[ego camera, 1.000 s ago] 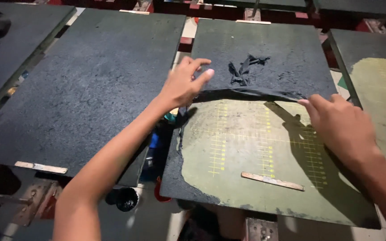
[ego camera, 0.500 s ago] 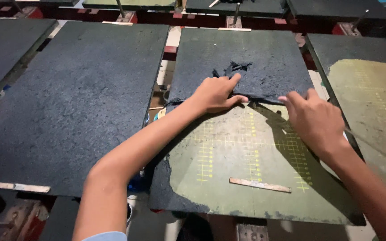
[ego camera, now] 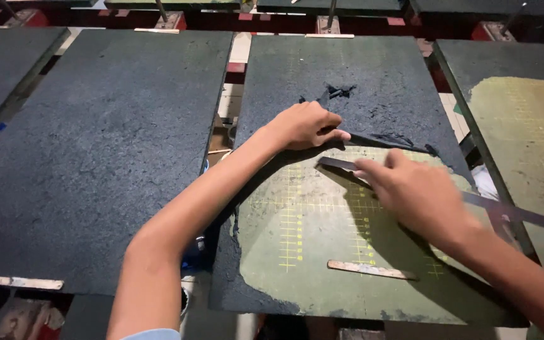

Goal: Scraping and peeling dried ink or adhesive from a screen printing platen using a metal ruler.

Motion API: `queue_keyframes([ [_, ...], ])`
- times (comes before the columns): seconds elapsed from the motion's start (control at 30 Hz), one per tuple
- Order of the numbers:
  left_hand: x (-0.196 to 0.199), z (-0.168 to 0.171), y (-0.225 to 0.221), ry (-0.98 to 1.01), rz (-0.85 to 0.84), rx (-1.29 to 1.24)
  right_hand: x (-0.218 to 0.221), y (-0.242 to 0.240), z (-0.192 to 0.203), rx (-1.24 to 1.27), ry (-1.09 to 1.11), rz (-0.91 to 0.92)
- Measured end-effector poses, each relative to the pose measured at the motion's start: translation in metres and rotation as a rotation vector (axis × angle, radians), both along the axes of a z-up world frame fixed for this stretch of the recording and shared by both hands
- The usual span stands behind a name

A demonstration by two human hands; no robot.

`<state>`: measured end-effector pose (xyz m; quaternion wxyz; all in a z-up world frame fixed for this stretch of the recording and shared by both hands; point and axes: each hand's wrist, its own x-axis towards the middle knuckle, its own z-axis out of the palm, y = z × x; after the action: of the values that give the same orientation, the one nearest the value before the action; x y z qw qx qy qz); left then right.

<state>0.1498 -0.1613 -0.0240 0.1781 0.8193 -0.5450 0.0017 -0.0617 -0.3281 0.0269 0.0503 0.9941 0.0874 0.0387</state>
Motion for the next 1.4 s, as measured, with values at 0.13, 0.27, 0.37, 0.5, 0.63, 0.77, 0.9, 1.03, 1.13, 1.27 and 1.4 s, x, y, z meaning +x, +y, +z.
queue_keyframes([
  [0.13,-0.004,0.003,0.003,0.008,0.047,-0.015,0.007,0.015,-0.022,-0.038,-0.166,0.001],
  [0.27,-0.001,0.001,0.004,0.014,0.053,-0.033,0.012,0.016,-0.019,-0.055,-0.153,-0.022],
  [0.37,0.0,0.0,0.005,0.067,0.038,-0.059,0.01,0.016,0.002,-0.111,0.018,-0.103],
  [0.5,0.004,-0.002,0.004,0.099,-0.017,-0.088,-0.002,0.01,0.025,-0.066,0.226,-0.373],
  [0.63,0.005,-0.002,0.005,0.106,-0.007,-0.097,-0.012,0.001,0.022,-0.147,0.115,-0.377],
  [0.77,0.004,-0.001,0.003,0.095,-0.017,-0.1,0.0,0.019,0.01,-0.119,-0.006,-0.164],
  [0.9,0.001,0.004,0.004,0.098,0.018,-0.053,0.02,0.036,-0.01,-0.001,-0.07,-0.055],
  [1.03,0.002,0.003,0.007,0.129,0.007,-0.075,0.01,0.027,0.011,-0.05,0.067,-0.134],
  [1.13,0.005,0.0,0.006,0.14,-0.004,-0.098,-0.002,0.015,0.028,-0.061,0.205,-0.318],
  [1.27,0.005,-0.001,0.007,0.14,-0.017,-0.131,-0.014,-0.007,0.029,-0.112,0.171,-0.451],
  [1.4,0.005,-0.001,0.006,0.153,-0.018,-0.129,-0.024,-0.016,0.03,-0.18,0.137,-0.477],
])
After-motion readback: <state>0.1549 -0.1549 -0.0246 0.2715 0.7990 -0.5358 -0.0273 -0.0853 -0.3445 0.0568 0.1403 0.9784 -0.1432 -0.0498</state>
